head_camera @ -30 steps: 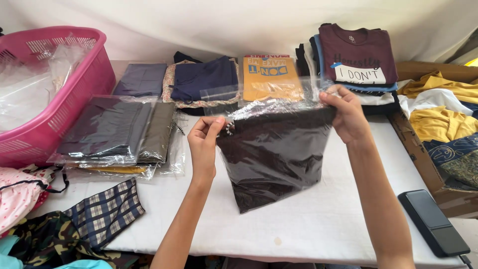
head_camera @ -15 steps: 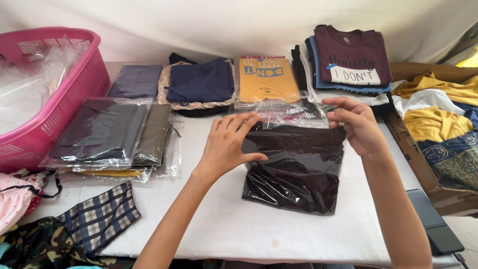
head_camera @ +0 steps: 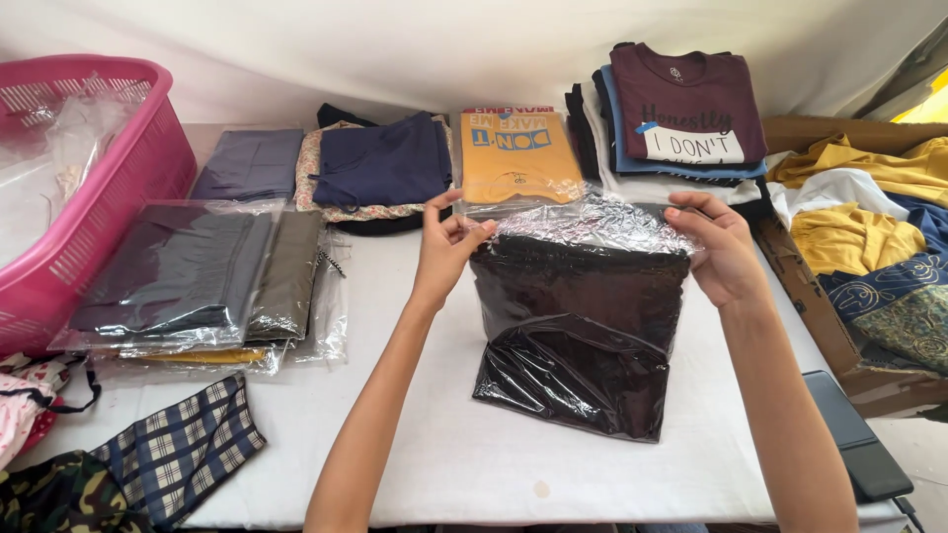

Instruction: The person folds various clothing items, including black and blue pants, on a white table. They place each folded item into a clear plastic bag, seal it, and stack the packaged clothes on the left side of the table.

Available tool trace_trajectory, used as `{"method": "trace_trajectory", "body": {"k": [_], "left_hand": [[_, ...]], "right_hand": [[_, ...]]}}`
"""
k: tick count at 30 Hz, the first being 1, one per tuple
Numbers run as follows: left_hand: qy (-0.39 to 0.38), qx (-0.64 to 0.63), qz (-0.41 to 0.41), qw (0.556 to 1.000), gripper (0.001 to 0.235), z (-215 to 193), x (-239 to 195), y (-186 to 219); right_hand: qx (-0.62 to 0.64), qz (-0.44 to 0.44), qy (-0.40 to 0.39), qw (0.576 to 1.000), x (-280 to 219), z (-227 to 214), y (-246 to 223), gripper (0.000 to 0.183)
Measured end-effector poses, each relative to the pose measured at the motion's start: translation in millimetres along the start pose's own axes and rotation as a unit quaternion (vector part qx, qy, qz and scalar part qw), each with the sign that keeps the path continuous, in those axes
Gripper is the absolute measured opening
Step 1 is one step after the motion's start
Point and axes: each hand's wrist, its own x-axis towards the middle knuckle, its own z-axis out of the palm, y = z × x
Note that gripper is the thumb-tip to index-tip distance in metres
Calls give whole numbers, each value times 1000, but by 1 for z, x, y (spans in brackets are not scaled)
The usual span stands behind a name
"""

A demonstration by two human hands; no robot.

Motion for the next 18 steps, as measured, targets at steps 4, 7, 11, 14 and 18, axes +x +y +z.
{"method": "trace_trajectory", "body": {"k": [4,7,11,14,18], "left_hand": [[37,-52,18,998,65,15,-28,50],[62,49,56,995,54,23,-52,93],[22,200,138,970,38,17,-63,112],[-11,111,64,992,42,19,-64,104],[5,-58,-117,991,63,23,-68,93]], "right_hand": [[-16,-35,1,999,-9,8,-3,24],[-103,-103,-8,989,-15,11,-7,32],[-268,-81,-22,960,-16,3,-12,28],[-335,-48,-54,940,-28,15,-25,28],[-445,-95,-106,884,-46,37,-40,60]]}}
